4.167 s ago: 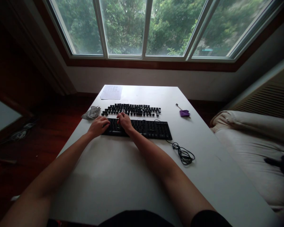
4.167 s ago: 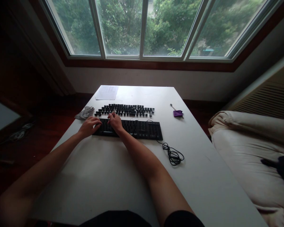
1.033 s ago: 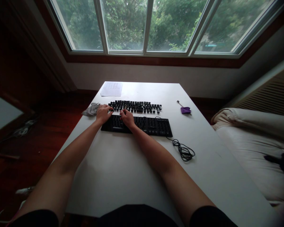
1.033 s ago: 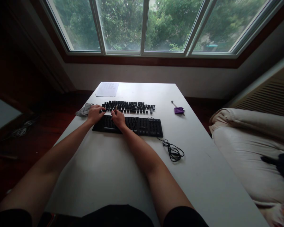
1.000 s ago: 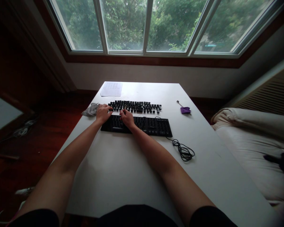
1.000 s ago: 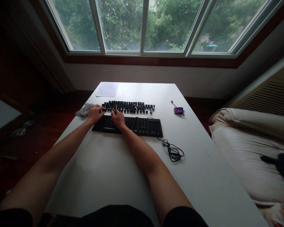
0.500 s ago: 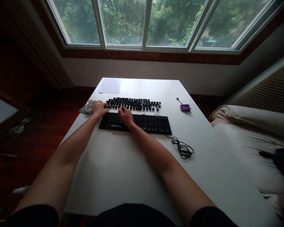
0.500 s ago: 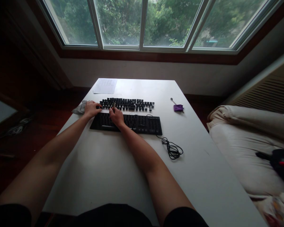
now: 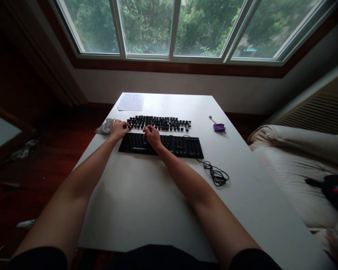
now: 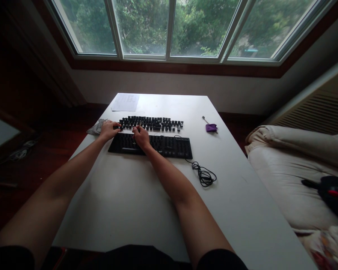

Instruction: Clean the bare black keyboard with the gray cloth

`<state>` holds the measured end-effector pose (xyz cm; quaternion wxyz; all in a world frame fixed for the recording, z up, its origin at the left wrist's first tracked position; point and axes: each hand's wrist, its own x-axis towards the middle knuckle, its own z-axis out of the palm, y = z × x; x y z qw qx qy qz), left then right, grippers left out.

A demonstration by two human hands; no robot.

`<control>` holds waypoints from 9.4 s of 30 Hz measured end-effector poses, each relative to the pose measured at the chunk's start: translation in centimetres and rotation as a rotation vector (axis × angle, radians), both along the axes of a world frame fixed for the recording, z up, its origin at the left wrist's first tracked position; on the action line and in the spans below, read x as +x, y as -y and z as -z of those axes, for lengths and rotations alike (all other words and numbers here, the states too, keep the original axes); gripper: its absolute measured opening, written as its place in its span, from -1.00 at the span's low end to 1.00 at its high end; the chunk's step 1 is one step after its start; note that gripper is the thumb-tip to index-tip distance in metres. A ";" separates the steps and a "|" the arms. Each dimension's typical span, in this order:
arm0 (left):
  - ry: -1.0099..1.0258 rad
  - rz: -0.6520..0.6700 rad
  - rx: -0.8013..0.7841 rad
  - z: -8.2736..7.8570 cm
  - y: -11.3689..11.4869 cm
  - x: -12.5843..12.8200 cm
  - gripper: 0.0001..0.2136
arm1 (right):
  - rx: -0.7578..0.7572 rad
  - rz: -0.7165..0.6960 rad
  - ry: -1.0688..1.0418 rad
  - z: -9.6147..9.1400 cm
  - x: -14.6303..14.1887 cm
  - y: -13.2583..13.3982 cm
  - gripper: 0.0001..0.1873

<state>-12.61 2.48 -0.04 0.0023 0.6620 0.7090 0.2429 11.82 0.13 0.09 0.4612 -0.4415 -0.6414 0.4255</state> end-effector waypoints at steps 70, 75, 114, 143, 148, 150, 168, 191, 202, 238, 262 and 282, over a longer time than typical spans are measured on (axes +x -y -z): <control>0.012 0.585 0.079 0.7 13.2 5.3 -0.83 | 0.570 -0.017 0.565 -0.7 7.8 8.8 -0.48; 0.015 0.576 0.086 0.8 13.3 5.3 -0.83 | 0.360 -0.081 0.241 -0.3 7.4 8.6 -0.45; 0.021 0.580 0.105 1.6 12.7 5.1 -0.81 | -0.204 -0.330 0.106 -1.4 2.4 3.2 -0.74; 0.010 0.553 0.073 1.6 12.6 5.2 -0.79 | 0.370 -0.483 0.616 -2.9 3.6 7.6 -0.74; 0.039 0.560 0.084 1.6 12.5 5.3 -0.80 | 0.391 -0.382 0.487 -1.4 3.5 8.0 -0.78; 0.046 0.556 0.082 1.6 12.4 5.3 -0.81 | 0.392 -0.342 0.467 -1.0 3.5 8.2 -0.81; 0.177 0.599 0.073 1.3 12.0 5.2 -0.79 | 0.320 -0.158 0.251 -0.1 3.1 9.9 -0.75; -0.005 0.574 0.126 -2.8 9.6 4.7 -0.82 | 0.371 0.088 0.348 -0.9 6.3 9.9 -0.79; -0.132 0.577 0.128 -4.4 6.8 3.2 -0.82 | 0.322 0.283 0.297 -0.5 7.4 8.2 -0.80; -0.125 0.312 -0.032 0.5 -2.1 2.4 -0.81 | 0.410 0.160 0.236 0.7 6.7 8.1 -0.80; -0.098 0.316 -0.004 -0.4 -1.4 3.5 -0.83 | 0.397 0.153 0.250 0.3 6.9 8.2 -0.78; 0.006 0.147 0.179 -0.4 3.7 4.0 -0.80 | 0.382 0.168 0.116 0.0 6.7 8.2 -0.82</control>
